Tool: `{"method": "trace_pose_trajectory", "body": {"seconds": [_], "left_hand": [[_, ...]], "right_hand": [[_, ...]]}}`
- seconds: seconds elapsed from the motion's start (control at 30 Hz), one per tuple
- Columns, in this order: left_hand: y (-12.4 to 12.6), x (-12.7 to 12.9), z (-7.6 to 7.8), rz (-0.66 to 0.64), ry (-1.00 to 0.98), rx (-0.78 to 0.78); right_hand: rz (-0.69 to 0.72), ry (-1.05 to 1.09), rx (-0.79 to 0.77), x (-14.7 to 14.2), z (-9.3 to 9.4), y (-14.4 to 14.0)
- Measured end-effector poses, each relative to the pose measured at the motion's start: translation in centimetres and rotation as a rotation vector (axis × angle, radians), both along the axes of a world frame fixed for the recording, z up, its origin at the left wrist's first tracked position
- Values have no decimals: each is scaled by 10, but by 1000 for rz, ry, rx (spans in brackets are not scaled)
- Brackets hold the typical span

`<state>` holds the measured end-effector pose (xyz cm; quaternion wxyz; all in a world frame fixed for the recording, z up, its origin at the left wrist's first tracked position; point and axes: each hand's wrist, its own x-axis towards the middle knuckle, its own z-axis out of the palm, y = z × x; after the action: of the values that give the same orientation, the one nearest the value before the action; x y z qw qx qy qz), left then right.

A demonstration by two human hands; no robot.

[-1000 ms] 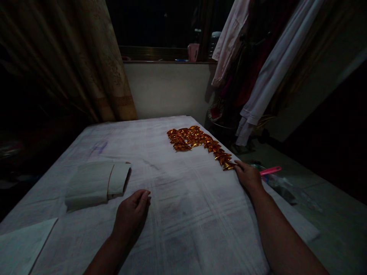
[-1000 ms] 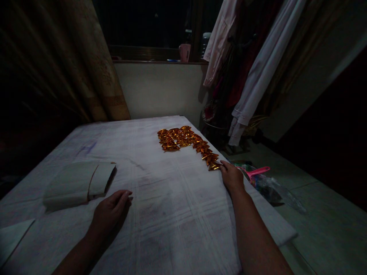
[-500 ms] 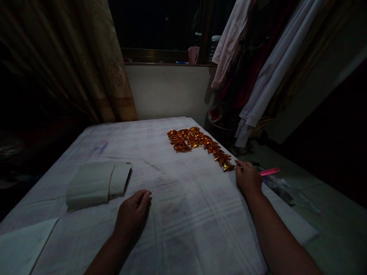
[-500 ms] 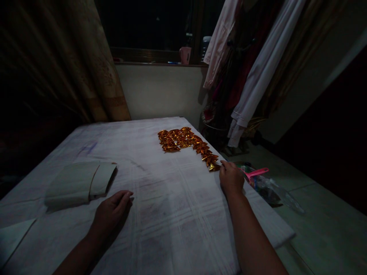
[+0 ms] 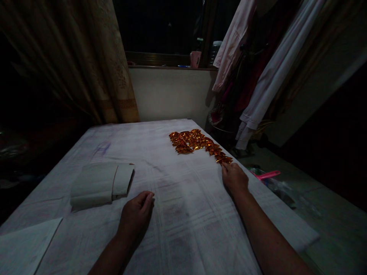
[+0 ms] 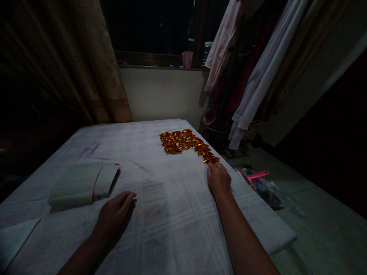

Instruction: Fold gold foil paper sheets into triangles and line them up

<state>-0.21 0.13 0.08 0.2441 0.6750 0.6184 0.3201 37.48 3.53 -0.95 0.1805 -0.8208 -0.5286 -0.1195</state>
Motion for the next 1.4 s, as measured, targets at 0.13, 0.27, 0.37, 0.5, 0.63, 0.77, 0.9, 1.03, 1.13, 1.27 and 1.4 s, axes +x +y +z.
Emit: {"method": "trace_pose_trajectory", "body": {"seconds": [0.13,0.27,0.37,0.5,0.63,0.77,0.9,1.03,1.13,1.27,1.4], "left_hand": [[1,-1,0,-12,-7,3],[1,-1,0,-20,-6,6],[0,-1,-1,-17,-6,17],[0,-1,-1,-17,-5,22],[1,-1,0,-18,-16,13],[0,1,1,-23,-26,7],[-2,-1,1,-5,-52,33],[4,-21,4,37,25,206],[12,-46,12,134,146,387],[22,-72,19,390,384,453],[24,-78,17,501,550,257]], "right_hand": [[-10,-7,-37,-1,8,-1],[18,-11,-62,-8,17,9],[29,-6,-79,-14,22,21],[24,9,-108,-22,23,33],[95,15,-128,-43,21,33],[239,21,-172,-84,17,31],[384,24,-216,-123,12,33],[433,34,-223,-140,10,35],[427,48,-213,-140,9,34],[426,66,-192,-138,6,32],[439,82,-173,-138,4,30]]}}
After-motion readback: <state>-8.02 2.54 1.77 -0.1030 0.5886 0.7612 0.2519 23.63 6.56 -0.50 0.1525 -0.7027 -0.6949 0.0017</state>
